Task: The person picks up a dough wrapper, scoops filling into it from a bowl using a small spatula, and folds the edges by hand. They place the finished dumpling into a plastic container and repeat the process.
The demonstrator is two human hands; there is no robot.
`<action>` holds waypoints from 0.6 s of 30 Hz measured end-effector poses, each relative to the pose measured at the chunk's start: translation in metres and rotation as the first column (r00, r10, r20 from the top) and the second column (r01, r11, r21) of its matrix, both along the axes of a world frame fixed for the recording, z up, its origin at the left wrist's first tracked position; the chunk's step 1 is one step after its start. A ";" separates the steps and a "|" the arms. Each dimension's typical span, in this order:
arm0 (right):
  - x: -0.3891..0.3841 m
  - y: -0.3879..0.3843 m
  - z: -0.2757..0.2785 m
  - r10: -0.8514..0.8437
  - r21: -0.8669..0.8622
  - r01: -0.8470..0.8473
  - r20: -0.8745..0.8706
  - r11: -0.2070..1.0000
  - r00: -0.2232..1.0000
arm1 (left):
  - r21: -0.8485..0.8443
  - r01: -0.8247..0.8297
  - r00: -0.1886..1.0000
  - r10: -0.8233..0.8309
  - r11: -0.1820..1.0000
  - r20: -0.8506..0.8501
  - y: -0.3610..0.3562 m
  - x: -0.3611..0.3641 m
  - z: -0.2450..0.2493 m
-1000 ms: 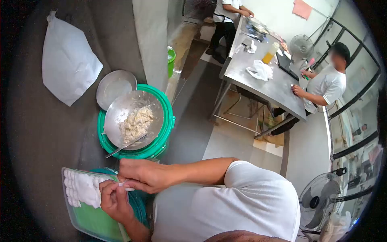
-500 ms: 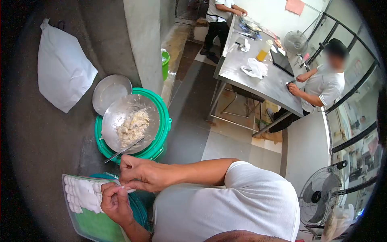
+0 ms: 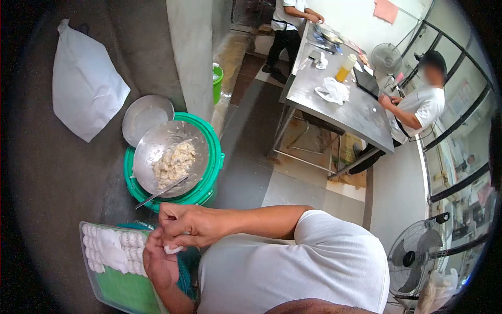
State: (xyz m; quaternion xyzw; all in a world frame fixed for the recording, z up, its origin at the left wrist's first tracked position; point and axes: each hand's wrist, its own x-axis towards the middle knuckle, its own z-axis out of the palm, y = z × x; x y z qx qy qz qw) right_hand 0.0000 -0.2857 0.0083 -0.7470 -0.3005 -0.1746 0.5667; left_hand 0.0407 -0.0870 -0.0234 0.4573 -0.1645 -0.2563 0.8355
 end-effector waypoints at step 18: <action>0.010 0.009 -0.041 0.222 0.442 0.042 -0.527 0.896 0.821 | 0.176 -0.125 0.992 0.123 0.976 0.019 0.014 0.004 -0.015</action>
